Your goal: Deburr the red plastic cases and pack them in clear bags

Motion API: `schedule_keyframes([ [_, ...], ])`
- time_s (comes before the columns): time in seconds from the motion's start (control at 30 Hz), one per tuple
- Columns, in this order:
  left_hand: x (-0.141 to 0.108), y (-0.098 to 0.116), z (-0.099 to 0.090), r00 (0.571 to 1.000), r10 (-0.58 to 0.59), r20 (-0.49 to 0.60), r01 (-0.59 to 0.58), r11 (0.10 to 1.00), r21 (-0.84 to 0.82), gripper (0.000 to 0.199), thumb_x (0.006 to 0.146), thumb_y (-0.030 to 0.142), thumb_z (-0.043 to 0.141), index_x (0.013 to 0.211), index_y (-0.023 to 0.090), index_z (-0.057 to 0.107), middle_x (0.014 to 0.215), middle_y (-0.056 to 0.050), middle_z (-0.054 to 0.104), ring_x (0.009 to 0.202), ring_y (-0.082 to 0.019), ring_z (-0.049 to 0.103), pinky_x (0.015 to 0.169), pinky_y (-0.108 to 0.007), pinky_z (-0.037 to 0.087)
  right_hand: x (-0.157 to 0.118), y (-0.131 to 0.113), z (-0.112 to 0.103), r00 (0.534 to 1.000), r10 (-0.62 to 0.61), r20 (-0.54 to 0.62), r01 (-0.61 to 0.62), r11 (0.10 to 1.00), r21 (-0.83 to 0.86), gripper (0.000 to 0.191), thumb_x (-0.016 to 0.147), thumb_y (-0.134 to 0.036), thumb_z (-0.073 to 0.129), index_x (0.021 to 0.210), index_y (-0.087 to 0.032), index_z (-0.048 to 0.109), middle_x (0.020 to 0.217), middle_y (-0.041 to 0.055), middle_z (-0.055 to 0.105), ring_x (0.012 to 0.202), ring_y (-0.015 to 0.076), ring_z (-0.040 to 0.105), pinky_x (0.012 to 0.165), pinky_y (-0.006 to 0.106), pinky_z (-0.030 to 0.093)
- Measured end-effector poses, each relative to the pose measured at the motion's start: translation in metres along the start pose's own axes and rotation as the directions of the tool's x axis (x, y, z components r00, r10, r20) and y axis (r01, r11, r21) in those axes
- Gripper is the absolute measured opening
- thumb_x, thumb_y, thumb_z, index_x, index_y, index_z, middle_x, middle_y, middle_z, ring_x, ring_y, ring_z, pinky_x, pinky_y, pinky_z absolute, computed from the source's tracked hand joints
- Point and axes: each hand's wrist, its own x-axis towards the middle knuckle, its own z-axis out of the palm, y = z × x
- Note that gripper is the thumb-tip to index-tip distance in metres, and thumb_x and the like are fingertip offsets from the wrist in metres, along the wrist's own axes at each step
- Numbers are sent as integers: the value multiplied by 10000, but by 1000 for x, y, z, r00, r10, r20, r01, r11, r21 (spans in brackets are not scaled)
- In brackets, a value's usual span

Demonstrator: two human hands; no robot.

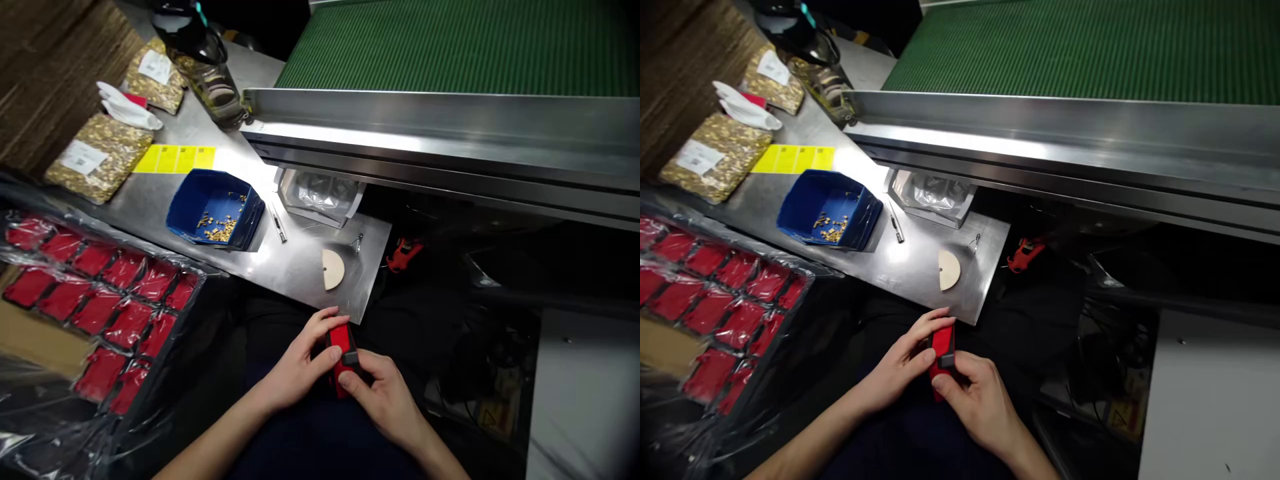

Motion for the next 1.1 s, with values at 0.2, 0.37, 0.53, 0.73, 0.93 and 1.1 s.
schedule_keyframes([
  [0.2,-9,4,0,992,94,83,-89,994,-65,469,927,511,686,1351,310,692,1733,-49,205,1526,-388,328,1266,-540,260,3,-9,0,999,-1,38,-1,998,70,318,985,-455,625,840,-187,717,756,0,672,697,144,574,651,247,405],
  [0.37,-7,-4,17,995,23,-97,-34,993,-117,334,1013,451,568,1173,266,796,1484,-99,609,1365,-341,557,1171,-511,425,2,-6,2,998,47,49,-45,998,-40,343,978,-449,635,775,-177,680,733,-6,652,683,136,551,648,255,378],
  [0.53,-5,-3,17,990,-96,-108,69,970,-233,642,1082,545,255,1132,222,808,1469,-97,625,1375,-324,550,1193,-525,399,2,-4,8,994,97,58,-100,993,55,375,973,-527,608,904,-172,706,809,23,675,714,156,562,654,263,410],
  [0.73,-15,-6,6,1000,6,-12,-7,989,-149,347,987,445,618,1251,266,757,1478,-84,615,1395,-320,527,1205,-478,383,1,-1,11,994,98,57,-99,995,27,446,962,-598,585,902,-177,718,784,30,683,689,163,582,640,258,435],
  [0.93,-11,-9,19,994,-31,-105,17,992,-128,413,1051,454,479,1091,224,819,1294,-97,734,1218,-294,658,1109,-452,479,-8,0,13,995,97,-40,-100,990,-95,535,1023,-592,462,701,-186,594,586,-17,498,545,122,431,534,262,276],
  [1.1,-17,-5,14,998,55,-15,-55,998,-7,429,1015,532,528,1281,268,737,1475,-104,611,1386,-325,527,1197,-507,387,-6,9,18,970,182,-161,-171,982,75,647,1002,-684,424,582,-195,472,528,-7,479,504,118,416,503,266,291],
])
